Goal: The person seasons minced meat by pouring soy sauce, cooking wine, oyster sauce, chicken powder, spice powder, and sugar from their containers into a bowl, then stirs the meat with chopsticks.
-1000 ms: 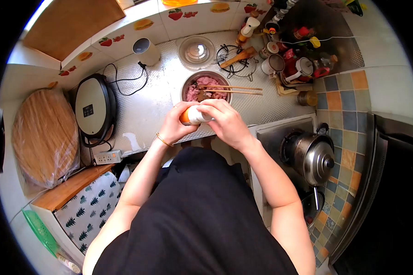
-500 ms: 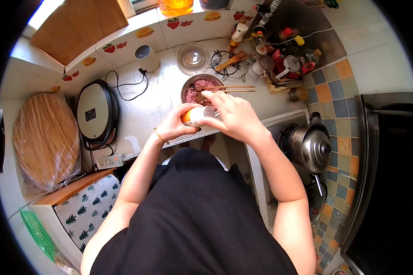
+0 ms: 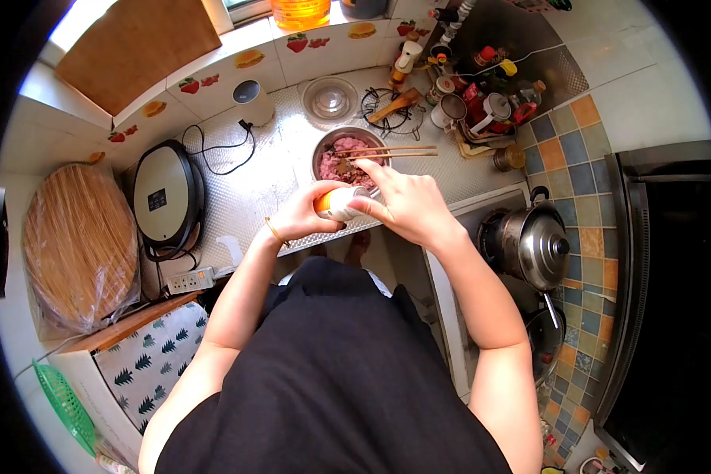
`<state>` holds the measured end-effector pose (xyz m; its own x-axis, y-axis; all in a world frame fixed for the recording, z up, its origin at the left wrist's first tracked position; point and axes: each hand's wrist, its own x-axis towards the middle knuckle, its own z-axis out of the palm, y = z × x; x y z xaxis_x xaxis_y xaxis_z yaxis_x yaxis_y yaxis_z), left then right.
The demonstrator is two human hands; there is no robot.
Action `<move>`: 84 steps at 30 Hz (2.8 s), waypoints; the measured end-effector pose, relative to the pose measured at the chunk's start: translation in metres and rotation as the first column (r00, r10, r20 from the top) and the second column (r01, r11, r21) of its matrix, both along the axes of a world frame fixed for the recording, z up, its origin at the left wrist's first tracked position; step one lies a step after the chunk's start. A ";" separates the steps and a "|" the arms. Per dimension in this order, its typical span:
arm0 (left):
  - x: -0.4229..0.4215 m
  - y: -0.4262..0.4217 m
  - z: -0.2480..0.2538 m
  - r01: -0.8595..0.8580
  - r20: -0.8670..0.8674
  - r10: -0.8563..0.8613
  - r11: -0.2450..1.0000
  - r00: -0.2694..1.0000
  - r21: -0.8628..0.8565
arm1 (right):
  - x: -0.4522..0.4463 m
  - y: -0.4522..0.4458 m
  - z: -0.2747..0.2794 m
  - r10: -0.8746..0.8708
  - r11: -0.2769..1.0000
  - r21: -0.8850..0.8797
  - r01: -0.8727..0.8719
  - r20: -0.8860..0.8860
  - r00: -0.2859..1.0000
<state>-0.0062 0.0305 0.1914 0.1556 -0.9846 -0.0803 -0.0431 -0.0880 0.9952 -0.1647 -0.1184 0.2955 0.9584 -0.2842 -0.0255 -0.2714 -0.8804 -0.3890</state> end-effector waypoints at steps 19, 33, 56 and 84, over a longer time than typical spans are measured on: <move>0.003 0.003 -0.006 0.083 -0.062 -0.077 0.991 0.995 0.102 | -0.009 -0.006 -0.028 0.237 0.940 0.212 -0.266 0.151 0.960; -0.015 -0.063 0.003 0.086 -0.094 -0.085 0.996 0.992 0.004 | -0.035 -0.038 -0.032 -0.170 0.906 0.418 0.066 0.216 0.961; -0.050 -0.271 -0.024 -0.110 0.185 0.140 0.980 0.973 -0.166 | -0.018 -0.281 -0.065 -0.513 0.857 0.251 0.451 0.509 0.691; -0.031 -0.246 -0.035 -0.218 -0.088 0.232 0.966 0.969 0.141 | 0.163 -0.523 -0.227 -0.580 0.751 -0.494 0.438 -0.176 0.796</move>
